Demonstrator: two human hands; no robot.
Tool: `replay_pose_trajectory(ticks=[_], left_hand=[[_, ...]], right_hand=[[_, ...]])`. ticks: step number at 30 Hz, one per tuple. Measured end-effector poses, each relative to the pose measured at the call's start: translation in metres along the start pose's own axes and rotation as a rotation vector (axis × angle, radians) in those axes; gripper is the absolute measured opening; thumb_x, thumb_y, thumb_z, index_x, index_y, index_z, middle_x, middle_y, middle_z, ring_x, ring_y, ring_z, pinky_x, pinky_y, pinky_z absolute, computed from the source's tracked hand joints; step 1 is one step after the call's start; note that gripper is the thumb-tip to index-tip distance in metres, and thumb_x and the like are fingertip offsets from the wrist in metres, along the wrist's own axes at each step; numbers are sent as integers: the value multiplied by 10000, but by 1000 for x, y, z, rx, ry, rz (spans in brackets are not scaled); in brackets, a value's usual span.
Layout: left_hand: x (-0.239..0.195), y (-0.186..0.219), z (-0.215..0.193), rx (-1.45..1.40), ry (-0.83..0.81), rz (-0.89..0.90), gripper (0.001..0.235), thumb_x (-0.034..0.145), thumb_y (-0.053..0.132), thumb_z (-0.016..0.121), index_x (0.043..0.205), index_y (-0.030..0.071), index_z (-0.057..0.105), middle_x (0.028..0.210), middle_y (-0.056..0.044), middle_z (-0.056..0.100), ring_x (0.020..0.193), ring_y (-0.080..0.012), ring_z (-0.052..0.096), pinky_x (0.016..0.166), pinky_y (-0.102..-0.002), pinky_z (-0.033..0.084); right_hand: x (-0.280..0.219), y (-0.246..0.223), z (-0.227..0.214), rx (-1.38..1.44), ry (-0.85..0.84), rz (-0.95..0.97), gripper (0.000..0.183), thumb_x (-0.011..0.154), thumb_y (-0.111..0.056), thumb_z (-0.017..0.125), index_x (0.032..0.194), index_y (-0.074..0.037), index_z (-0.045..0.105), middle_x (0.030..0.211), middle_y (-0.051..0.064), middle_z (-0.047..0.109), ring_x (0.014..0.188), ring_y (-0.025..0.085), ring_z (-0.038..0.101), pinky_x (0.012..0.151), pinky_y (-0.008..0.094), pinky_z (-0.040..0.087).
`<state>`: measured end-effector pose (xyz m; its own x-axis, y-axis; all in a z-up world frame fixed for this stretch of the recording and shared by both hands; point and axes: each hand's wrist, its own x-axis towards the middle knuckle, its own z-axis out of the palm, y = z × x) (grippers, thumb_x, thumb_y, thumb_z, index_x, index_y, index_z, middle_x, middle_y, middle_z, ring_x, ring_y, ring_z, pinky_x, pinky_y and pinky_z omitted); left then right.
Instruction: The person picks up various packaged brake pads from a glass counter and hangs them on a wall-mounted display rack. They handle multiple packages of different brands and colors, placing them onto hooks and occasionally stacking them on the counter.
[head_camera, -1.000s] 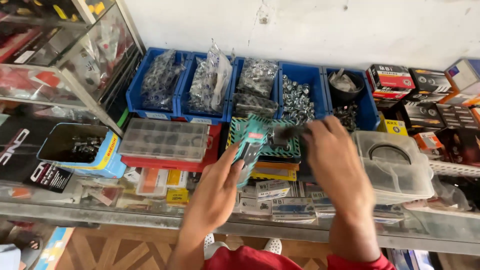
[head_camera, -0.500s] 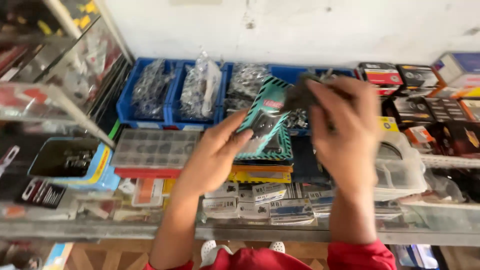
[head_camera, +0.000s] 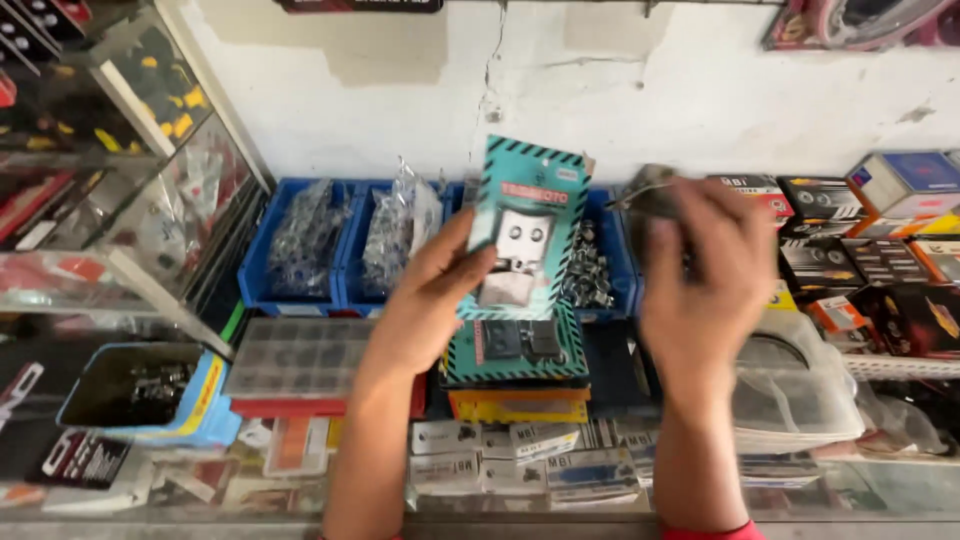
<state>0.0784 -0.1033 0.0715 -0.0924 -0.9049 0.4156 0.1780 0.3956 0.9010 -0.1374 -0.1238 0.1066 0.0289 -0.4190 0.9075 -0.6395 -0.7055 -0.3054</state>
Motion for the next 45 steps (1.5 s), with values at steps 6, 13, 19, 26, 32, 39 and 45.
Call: replay_pose_trajectory(ticks=[6, 13, 19, 26, 32, 39, 45], left_hand=[[20, -9, 0, -153, 52, -108, 507, 1064, 107, 490, 1566, 120, 417, 1567, -200, 416, 1399, -374, 292, 1066, -609, 171], [10, -39, -47, -112, 122, -230, 606, 968, 98, 626, 1549, 60, 458, 1380, -282, 587, 918, -234, 642, 741, -408, 630], [35, -83, -44, -322, -70, -9, 523, 1092, 62, 391, 1607, 83, 302, 1490, -250, 505, 1307, -367, 559, 1059, -557, 555], [36, -15, -11, 9, 43, -296, 740, 952, 413, 657, 1571, 83, 419, 1462, -347, 517, 620, -144, 615, 479, -321, 515], [32, -28, -12, 20, -226, -265, 596, 1058, 188, 491, 1600, 24, 306, 1645, -299, 240, 1493, -557, 150, 1174, -695, 197], [29, -56, 6, -703, 183, -408, 443, 874, 201, 569, 1288, 102, 693, 1074, -122, 640, 963, -236, 579, 926, -386, 489], [36, -3, 13, -702, 195, -142, 538, 948, 319, 537, 1449, 126, 550, 1184, -106, 613, 990, -207, 614, 858, -308, 486]], right_hand=[[-19, -9, 65, 102, -199, -196, 399, 927, 26, 692, 1325, 51, 671, 1440, 203, 595, 1227, 371, 582, 1035, 441, 520], [-13, -7, 74, 193, -274, -236, 413, 1049, 39, 506, 1454, 6, 581, 1528, 209, 535, 1347, 447, 533, 1042, 534, 538], [-1, -2, 72, 143, -271, -353, 351, 1033, -132, 555, 1333, 8, 671, 1480, 239, 573, 1386, 471, 531, 1132, 530, 474], [-1, 12, 74, 162, -274, -260, 418, 1048, 6, 517, 1461, 59, 546, 1563, 263, 465, 1444, 496, 437, 1133, 603, 467], [-5, 18, 79, 140, -52, -163, 332, 1023, 32, 620, 1327, -58, 718, 1393, 162, 669, 1378, 435, 551, 1155, 590, 411], [-9, 7, 82, 264, -100, -344, 193, 927, 23, 684, 1091, 2, 783, 1205, 182, 742, 1105, 403, 721, 963, 491, 615], [-3, -2, 59, 326, -302, -462, 231, 865, -25, 707, 1088, -20, 766, 1199, 113, 747, 1119, 334, 712, 958, 455, 583]])
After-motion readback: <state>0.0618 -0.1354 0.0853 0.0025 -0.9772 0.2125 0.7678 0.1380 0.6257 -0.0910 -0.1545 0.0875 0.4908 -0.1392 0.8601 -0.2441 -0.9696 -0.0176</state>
